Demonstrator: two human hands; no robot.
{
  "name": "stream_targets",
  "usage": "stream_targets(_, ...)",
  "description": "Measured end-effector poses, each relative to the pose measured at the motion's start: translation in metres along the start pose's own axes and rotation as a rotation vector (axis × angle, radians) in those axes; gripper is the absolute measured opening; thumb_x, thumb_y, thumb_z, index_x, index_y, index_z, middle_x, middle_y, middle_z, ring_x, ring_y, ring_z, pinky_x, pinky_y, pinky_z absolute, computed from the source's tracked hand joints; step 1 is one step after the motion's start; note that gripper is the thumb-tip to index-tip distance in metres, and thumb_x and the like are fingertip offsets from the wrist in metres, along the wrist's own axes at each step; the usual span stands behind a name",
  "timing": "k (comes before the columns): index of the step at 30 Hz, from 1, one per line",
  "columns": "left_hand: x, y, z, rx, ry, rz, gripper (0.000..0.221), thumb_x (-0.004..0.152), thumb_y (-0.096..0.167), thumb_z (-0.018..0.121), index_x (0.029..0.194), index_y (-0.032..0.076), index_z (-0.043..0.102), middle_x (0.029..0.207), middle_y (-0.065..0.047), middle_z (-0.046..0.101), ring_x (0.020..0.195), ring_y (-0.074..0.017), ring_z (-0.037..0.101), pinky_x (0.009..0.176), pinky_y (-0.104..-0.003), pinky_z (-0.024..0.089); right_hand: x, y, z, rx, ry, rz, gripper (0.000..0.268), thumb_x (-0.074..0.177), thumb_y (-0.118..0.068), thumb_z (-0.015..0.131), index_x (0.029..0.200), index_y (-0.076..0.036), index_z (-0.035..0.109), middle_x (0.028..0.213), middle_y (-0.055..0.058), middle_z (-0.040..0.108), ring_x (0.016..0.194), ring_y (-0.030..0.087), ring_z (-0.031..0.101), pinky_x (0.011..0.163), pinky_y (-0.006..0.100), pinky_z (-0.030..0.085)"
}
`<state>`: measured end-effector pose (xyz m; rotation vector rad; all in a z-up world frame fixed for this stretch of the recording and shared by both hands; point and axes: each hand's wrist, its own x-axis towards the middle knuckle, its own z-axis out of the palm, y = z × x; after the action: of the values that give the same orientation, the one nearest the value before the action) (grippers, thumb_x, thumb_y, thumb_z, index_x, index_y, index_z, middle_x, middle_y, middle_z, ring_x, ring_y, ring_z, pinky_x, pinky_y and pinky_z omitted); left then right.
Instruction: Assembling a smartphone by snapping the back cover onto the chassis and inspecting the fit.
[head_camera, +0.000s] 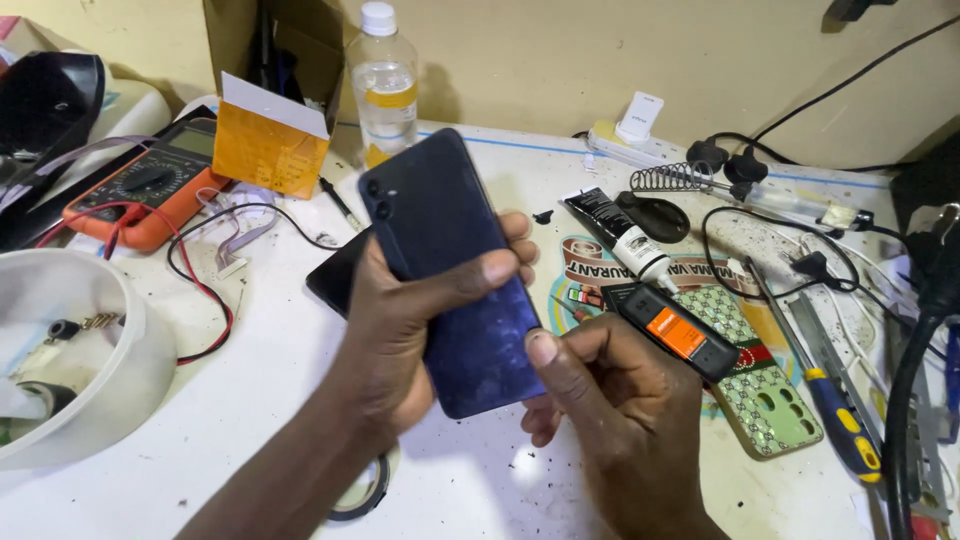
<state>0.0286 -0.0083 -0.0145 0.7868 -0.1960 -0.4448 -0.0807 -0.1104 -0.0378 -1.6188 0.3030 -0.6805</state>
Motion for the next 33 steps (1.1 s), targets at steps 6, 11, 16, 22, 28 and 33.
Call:
stream_targets(6,0.0,-0.003,-0.001,0.067,0.114,-0.19,0.022,0.074,0.009,0.085,0.08,0.005,0.064,0.071,-0.008,0.064,0.064,-0.0183,0.061,0.062,-0.033,0.052,-0.005,0.005,0.004,-0.105,0.014,-0.212,0.013,0.088,-0.013,0.074,0.083,-0.004,0.067,0.068,0.006,0.064,0.065,0.013,0.061,0.064,0.025,0.05)
stream_targets(11,0.0,-0.001,-0.001,0.073,0.101,-0.172,0.022,0.073,0.008,0.083,0.085,0.001,0.066,0.076,-0.012,0.067,0.068,-0.0222,0.065,0.062,-0.038,0.058,-0.003,-0.009,0.004,-0.174,-0.01,-0.237,0.058,0.082,-0.01,0.075,0.139,-0.004,0.062,0.097,0.006,0.073,0.081,0.01,0.065,0.08,0.024,0.057)
stream_targets(16,-0.002,0.004,0.002,0.101,0.097,-0.159,0.022,0.073,0.01,0.083,0.084,0.0,0.068,0.079,-0.012,0.071,0.07,-0.0214,0.066,0.068,-0.036,0.057,-0.004,-0.001,0.005,-0.303,0.025,-0.476,0.033,0.082,-0.003,0.076,0.114,0.004,0.073,0.111,0.016,0.079,0.1,0.019,0.077,0.09,0.027,0.065)
stream_targets(22,-0.004,0.007,0.003,0.134,0.116,-0.162,0.022,0.073,0.012,0.082,0.083,-0.003,0.069,0.074,-0.014,0.069,0.067,-0.0233,0.066,0.063,-0.037,0.057,-0.005,0.005,-0.002,0.066,-0.056,-0.437,0.015,0.084,-0.001,0.074,0.087,-0.005,0.06,0.085,0.011,0.068,0.086,0.023,0.072,0.087,0.035,0.06)
stream_targets(28,-0.002,0.014,0.006,0.113,0.094,-0.148,0.023,0.073,0.015,0.081,0.083,-0.002,0.069,0.076,-0.015,0.069,0.067,-0.023,0.065,0.061,-0.039,0.056,0.004,-0.008,-0.006,0.023,-0.062,-0.206,0.011,0.084,-0.008,0.075,0.086,0.001,0.068,0.074,0.013,0.071,0.055,0.021,0.073,0.059,0.027,0.063)
stream_targets(33,-0.007,0.027,0.024,-0.025,0.236,-0.274,0.041,0.079,0.002,0.064,0.118,-0.011,0.069,0.114,-0.023,0.074,0.108,-0.0394,0.071,0.095,-0.05,0.058,0.015,-0.006,-0.01,0.15,-0.108,0.076,0.022,0.08,-0.005,0.076,0.097,0.007,0.069,0.079,0.021,0.072,0.057,0.032,0.074,0.055,0.042,0.07)
